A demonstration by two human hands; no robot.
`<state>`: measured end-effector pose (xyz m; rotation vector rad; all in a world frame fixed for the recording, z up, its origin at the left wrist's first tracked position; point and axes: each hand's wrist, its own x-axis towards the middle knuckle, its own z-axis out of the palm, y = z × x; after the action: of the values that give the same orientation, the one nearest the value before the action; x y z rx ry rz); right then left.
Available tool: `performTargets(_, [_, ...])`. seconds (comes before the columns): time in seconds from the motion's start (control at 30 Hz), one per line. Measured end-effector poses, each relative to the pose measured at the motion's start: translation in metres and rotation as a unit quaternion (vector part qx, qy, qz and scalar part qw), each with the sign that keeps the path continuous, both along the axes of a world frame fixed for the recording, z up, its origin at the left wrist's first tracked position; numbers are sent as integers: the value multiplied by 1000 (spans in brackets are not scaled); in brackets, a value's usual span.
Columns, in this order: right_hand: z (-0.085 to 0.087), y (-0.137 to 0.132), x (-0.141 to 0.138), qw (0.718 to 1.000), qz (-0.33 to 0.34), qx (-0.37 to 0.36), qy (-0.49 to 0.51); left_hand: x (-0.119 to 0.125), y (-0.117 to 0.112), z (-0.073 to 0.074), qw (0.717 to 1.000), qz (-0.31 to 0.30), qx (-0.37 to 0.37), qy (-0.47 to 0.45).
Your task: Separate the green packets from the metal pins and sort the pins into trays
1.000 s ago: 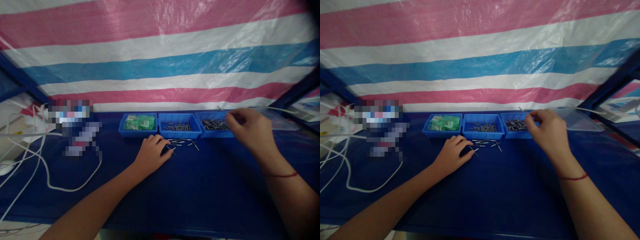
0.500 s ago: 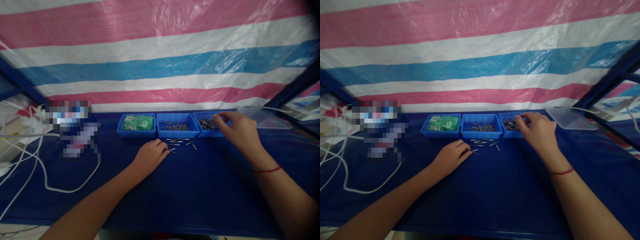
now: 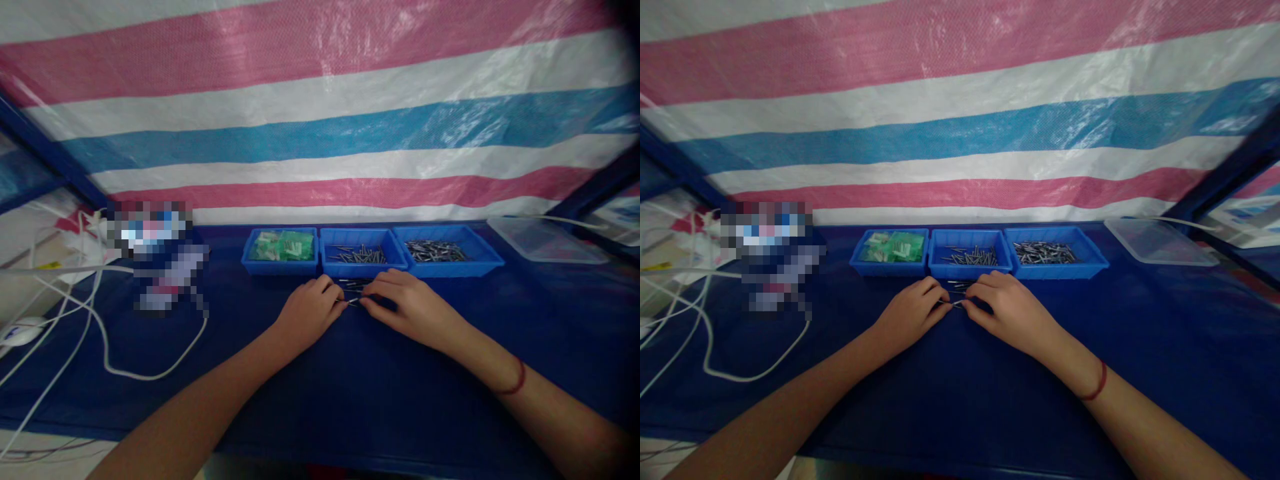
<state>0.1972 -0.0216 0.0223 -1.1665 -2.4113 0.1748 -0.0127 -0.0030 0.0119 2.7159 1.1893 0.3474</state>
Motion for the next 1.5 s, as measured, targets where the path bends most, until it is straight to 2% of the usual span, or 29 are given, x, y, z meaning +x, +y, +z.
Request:
performTargets(0.23, [-13,2,-4,999,34,-23,-29,2,0,-5,1000,7,-1,-4])
performTargets(0.37, [-16,5,-1,999,27,-23,-27,-1,3,-5,998,11,-33,-57])
performTargets(0.47, [-16,6,1,1000,-4,-28,-8,-2,5,-3,990,28,-65,-125])
performTargets(0.53, [-16,5,-1,998,-36,-37,48,0,4,-2,972,49,-107,-202])
performTargets(0.67, [-16,-1,-12,966,-72,-102,228,9,-2,-2,905,67,-212,-363])
performTargets(0.73, [-17,-4,-16,946,-78,-125,289,13,-7,-1,882,63,-237,-402])
performTargets(0.83, [-18,-6,-20,930,-76,-142,330,15,-11,1,871,72,-244,-421])
performTargets(1.03, [-15,-7,-20,907,-76,-161,382,15,-13,4,865,83,-251,-425])
performTargets(1.13, [-13,-9,-20,907,-73,-146,388,16,-15,5,865,84,-254,-424])
performTargets(1.33, [-12,-11,-21,913,-81,-107,385,15,-16,6,899,45,-243,-361])
performTargets(1.5, [-13,-10,-20,904,-90,-127,397,14,-16,3,901,54,-243,-356])
